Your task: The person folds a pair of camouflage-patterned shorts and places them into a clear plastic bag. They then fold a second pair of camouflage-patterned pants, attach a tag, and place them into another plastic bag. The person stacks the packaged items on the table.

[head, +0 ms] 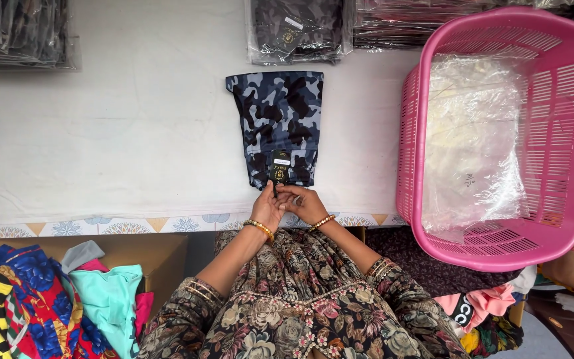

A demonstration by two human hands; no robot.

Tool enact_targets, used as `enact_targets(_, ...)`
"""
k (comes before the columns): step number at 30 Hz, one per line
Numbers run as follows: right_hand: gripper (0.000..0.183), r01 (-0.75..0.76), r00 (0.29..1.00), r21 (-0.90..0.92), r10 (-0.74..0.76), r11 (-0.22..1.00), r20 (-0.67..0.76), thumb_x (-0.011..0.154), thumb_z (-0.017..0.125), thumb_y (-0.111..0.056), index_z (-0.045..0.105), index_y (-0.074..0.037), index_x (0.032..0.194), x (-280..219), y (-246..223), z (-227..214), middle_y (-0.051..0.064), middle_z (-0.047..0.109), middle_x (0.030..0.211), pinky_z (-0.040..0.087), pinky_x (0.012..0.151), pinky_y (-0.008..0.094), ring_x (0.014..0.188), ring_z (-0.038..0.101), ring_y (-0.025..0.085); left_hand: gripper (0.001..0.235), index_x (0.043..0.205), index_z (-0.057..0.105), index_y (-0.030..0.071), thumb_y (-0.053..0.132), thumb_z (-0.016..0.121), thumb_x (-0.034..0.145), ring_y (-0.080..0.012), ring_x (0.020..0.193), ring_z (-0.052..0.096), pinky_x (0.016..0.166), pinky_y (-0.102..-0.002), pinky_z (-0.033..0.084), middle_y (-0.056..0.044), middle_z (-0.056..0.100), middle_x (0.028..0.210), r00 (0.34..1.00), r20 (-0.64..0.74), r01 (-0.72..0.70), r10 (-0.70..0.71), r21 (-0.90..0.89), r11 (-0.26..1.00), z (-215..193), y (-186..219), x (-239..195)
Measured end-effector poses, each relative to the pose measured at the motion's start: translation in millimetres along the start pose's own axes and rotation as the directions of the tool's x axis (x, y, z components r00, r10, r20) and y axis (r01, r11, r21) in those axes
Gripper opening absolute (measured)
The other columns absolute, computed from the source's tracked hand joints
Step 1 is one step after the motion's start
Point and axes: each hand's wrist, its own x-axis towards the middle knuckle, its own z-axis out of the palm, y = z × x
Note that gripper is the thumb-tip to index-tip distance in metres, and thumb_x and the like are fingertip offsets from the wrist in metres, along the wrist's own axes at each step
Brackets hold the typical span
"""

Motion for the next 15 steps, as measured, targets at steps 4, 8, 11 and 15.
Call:
enact_targets(4, 0.037, -0.122, 0.986, -0.021, 0.119, 0.992, -0.113, 0.086, 0.078, -0.011, 0.075, -0.013, 0.122, 1, -8, -2, 0.003, 0.080, 0.102, 0.059, 0.080, 0.024, 0.090, 0.074, 0.009, 0.041, 0.121, 0.063, 0.004, 0.040, 0.064, 0.101, -0.0185, 0.096, 0.060, 0.086, -0.031, 0.058, -0.010, 0.064, 0.112, 1.000, -0.001, -0.015, 0.016, 0.095, 0.995, -13, -3, 6)
enact_targets(8, 0.023, -0.345, 0.936, -0.300, 0.300, 0.890, -0.186, 0.085, 0.083, -0.025, 0.076, -0.011, 0.101, -2, 3, -8, 0.005, 0.080, 0.092, 0.059, 0.072, 0.028, 0.079, 0.075, 0.015, 0.035, 0.112, 0.067, 0.003, 0.030, 0.070, 0.091, -0.0165, 0.096, 0.068, 0.080, -0.032, 0.062, -0.007, 0.072, 0.109, 0.986, -0.105, -0.074, 0.130, 0.424, 0.902, -44, -8, 18)
enact_targets(11, 0.030, -0.245, 0.955, -0.686, 0.294, 0.685, -0.047, 0.078, 0.084, -0.035, 0.074, -0.013, 0.095, -7, 4, -5, 0.008, 0.076, 0.084, 0.055, 0.070, 0.041, 0.079, 0.071, 0.027, 0.026, 0.098, 0.079, 0.006, 0.031, 0.078, 0.092, -0.0214, 0.083, 0.066, 0.078, -0.034, 0.056, -0.012, 0.064, 0.099, 0.915, 0.113, -0.152, 0.387, 0.986, 0.071, -28, 5, -16)
enact_targets(15, 0.016, -0.085, 0.994, -0.733, 0.107, 0.675, -0.017, 0.076, 0.077, -0.024, 0.071, -0.011, 0.083, -5, 34, 2, 0.011, 0.072, 0.084, 0.056, 0.069, 0.046, 0.079, 0.070, 0.033, 0.026, 0.116, 0.068, 0.015, 0.017, 0.067, 0.090, -0.0209, 0.079, 0.068, 0.076, -0.038, 0.054, -0.006, 0.069, 0.088, 0.946, 0.233, -0.224, 0.225, 0.972, -0.066, 8, 26, -46)
